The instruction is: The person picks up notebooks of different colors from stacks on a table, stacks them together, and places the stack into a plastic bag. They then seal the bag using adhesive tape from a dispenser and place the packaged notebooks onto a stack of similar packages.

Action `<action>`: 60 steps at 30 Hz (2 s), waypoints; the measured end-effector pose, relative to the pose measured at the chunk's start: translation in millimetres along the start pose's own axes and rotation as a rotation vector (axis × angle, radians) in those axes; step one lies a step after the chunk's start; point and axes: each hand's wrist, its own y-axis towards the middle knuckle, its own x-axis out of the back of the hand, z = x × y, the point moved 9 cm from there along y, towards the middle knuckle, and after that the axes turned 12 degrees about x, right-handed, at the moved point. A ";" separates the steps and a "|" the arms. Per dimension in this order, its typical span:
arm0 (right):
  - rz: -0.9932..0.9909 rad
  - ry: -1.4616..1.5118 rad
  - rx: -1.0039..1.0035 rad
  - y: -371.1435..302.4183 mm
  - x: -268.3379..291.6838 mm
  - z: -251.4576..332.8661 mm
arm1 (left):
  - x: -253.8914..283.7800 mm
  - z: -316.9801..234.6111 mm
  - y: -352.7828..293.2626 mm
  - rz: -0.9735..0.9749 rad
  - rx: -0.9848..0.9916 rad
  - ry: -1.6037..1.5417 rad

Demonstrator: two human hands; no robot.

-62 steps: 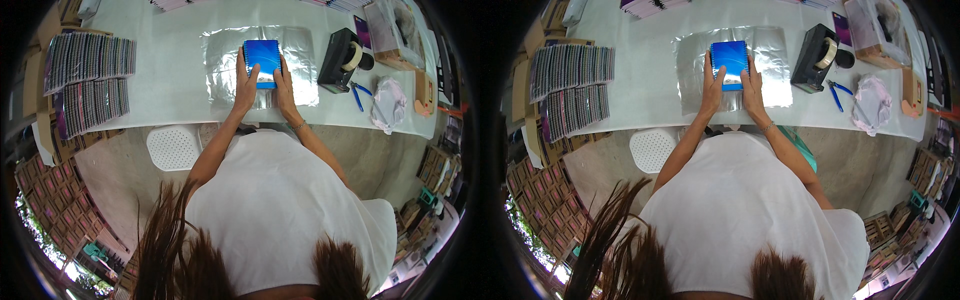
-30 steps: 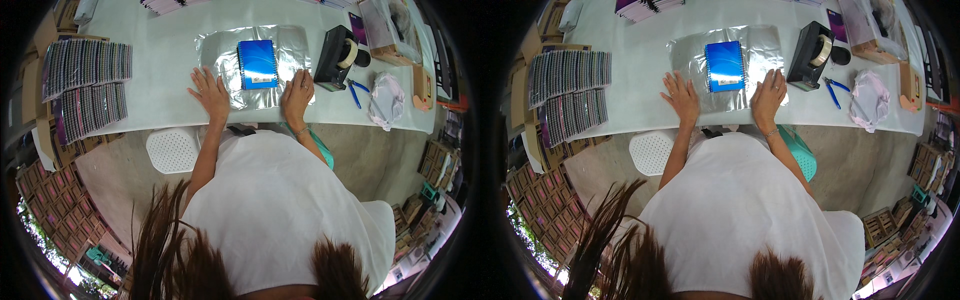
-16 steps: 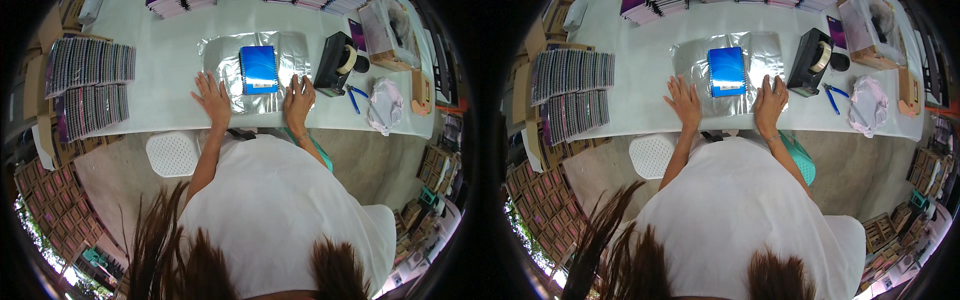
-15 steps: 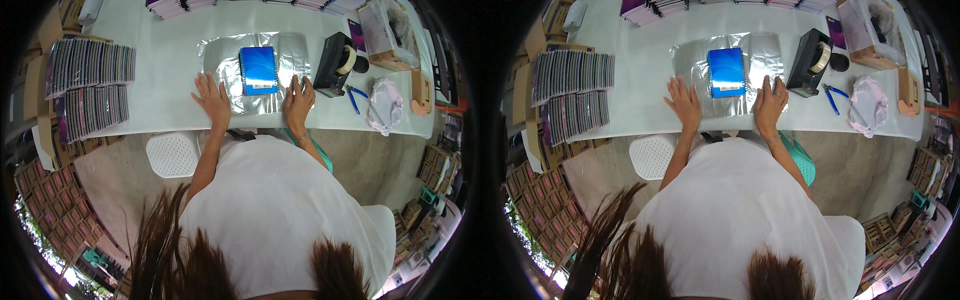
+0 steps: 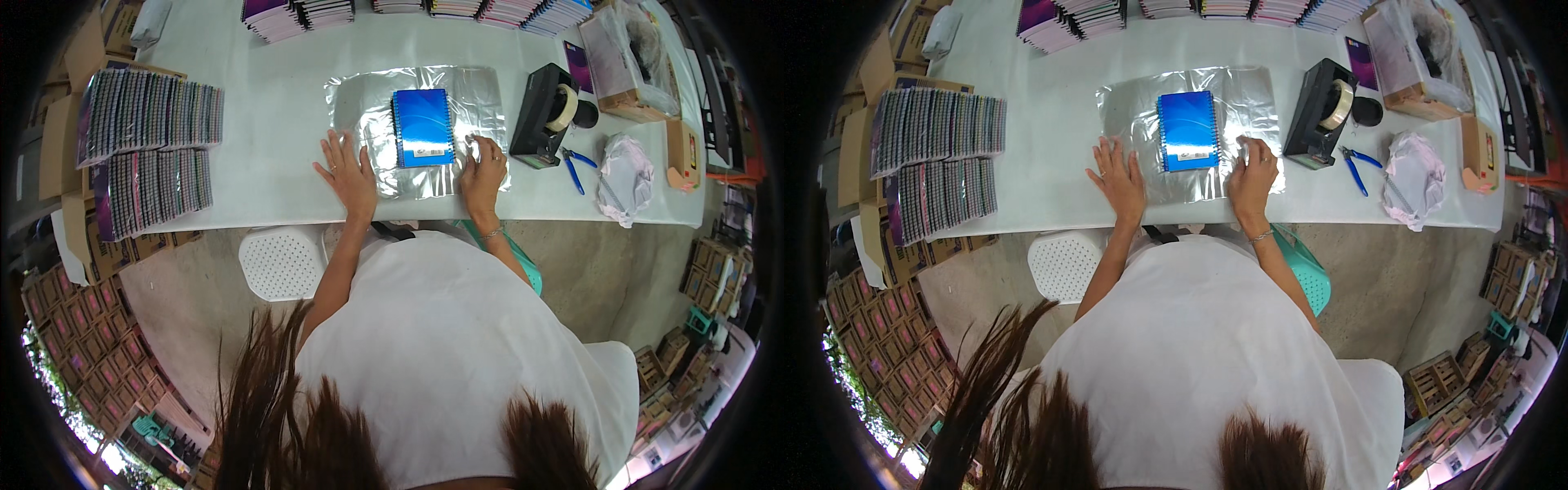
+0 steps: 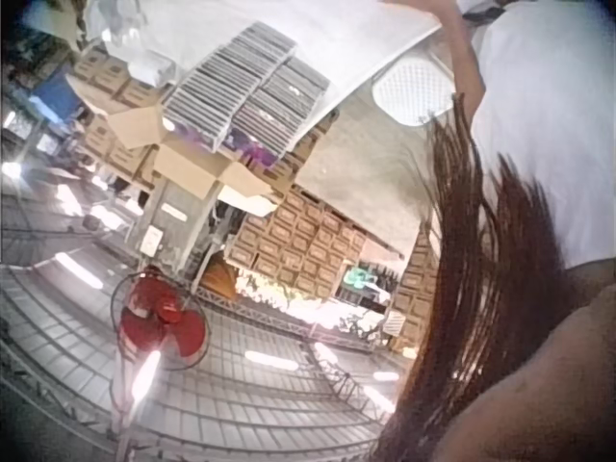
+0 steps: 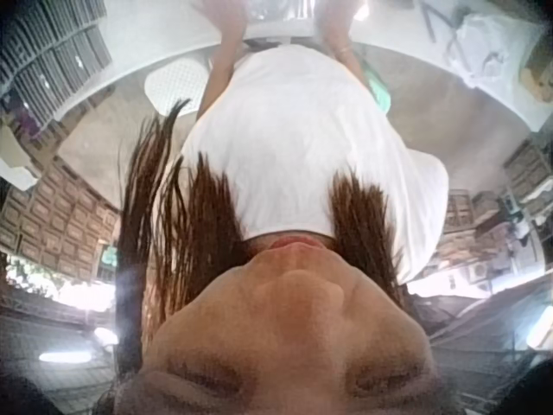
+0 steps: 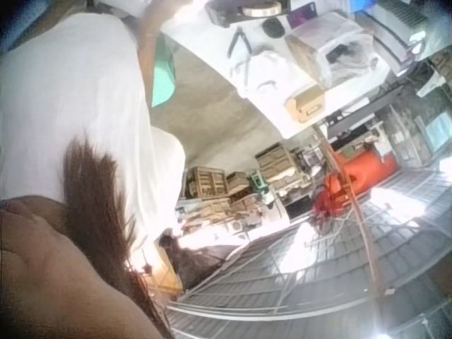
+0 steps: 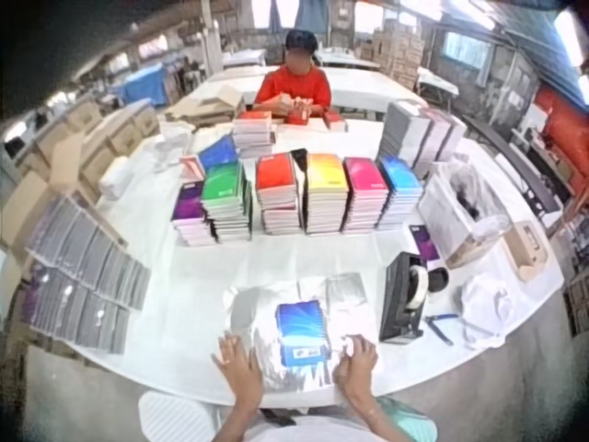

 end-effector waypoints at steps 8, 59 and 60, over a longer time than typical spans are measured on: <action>0.085 0.219 -0.184 15.3 7.3 -40.6 | 1.3 3.4 4.4 -0.092 0.063 -0.098; 0.442 0.867 -0.326 92.0 -11.1 -0.1 | 47.5 -90.6 52.9 0.329 0.055 -0.339; 0.435 0.830 -0.293 94.9 -11.4 0.0 | 45.0 -92.8 54.3 0.337 0.063 -0.321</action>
